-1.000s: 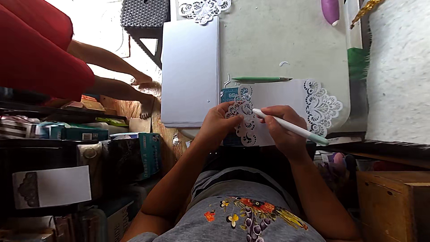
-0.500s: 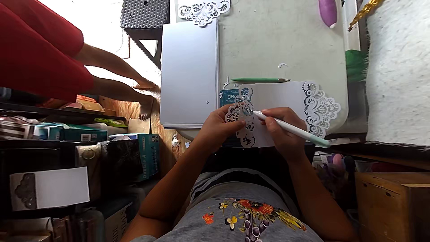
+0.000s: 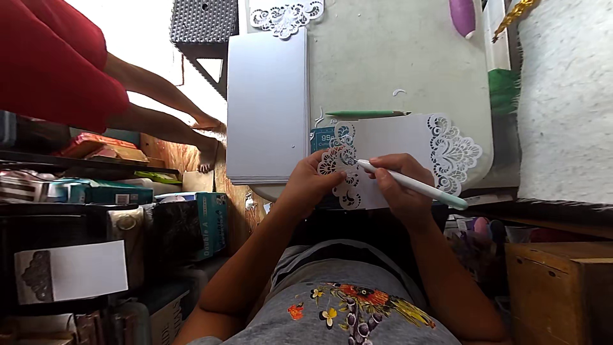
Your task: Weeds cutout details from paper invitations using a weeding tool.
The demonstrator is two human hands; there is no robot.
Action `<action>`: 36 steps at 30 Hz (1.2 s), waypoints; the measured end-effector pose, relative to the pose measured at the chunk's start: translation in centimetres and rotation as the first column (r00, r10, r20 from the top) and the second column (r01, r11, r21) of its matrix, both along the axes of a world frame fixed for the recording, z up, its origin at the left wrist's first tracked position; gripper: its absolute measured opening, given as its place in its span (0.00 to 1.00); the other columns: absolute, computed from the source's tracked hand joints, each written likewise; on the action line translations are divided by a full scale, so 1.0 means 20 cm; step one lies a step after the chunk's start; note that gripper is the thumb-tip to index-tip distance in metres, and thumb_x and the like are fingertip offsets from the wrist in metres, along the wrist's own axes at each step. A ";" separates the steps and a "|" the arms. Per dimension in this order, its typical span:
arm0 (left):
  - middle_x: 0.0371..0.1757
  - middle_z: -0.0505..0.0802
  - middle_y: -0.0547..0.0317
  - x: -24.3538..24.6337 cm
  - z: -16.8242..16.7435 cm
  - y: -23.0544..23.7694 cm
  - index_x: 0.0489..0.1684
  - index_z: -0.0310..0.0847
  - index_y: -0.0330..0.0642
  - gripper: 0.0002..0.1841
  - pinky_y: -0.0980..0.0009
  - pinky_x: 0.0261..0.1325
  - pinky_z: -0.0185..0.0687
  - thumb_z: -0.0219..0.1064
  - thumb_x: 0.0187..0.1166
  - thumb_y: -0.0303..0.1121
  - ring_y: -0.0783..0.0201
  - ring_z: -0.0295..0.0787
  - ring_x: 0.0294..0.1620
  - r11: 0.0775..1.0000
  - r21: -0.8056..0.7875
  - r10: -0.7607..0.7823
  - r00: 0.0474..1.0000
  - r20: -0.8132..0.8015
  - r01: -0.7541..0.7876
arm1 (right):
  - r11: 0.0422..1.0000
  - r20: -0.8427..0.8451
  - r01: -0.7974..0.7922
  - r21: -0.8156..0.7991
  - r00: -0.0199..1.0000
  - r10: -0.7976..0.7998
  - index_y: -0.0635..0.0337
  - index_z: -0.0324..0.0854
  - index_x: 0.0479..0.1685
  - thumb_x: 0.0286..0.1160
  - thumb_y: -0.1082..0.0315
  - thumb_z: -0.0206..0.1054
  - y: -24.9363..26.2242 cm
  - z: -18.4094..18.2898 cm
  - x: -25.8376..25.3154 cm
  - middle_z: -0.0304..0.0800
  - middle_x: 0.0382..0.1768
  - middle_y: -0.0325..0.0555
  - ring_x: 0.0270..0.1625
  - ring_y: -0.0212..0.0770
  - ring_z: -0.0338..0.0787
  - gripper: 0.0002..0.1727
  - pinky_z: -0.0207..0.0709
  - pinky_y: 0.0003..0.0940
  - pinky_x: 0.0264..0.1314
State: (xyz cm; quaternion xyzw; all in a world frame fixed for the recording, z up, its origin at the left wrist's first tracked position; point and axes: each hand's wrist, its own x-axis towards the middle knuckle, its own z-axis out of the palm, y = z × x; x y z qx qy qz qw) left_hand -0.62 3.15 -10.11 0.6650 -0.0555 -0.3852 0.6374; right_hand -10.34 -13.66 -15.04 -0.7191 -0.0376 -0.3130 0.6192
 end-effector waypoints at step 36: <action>0.44 0.93 0.59 -0.01 0.00 0.00 0.61 0.80 0.39 0.16 0.72 0.43 0.92 0.64 0.78 0.16 0.70 0.93 0.38 1.000 0.014 0.022 1.000 -0.017 -0.022 | 0.996 -0.013 0.060 -0.072 0.998 -0.061 0.74 0.87 0.47 0.74 0.75 0.63 0.01 0.00 0.01 0.93 0.43 0.49 0.42 0.25 0.90 0.11 0.84 0.19 0.47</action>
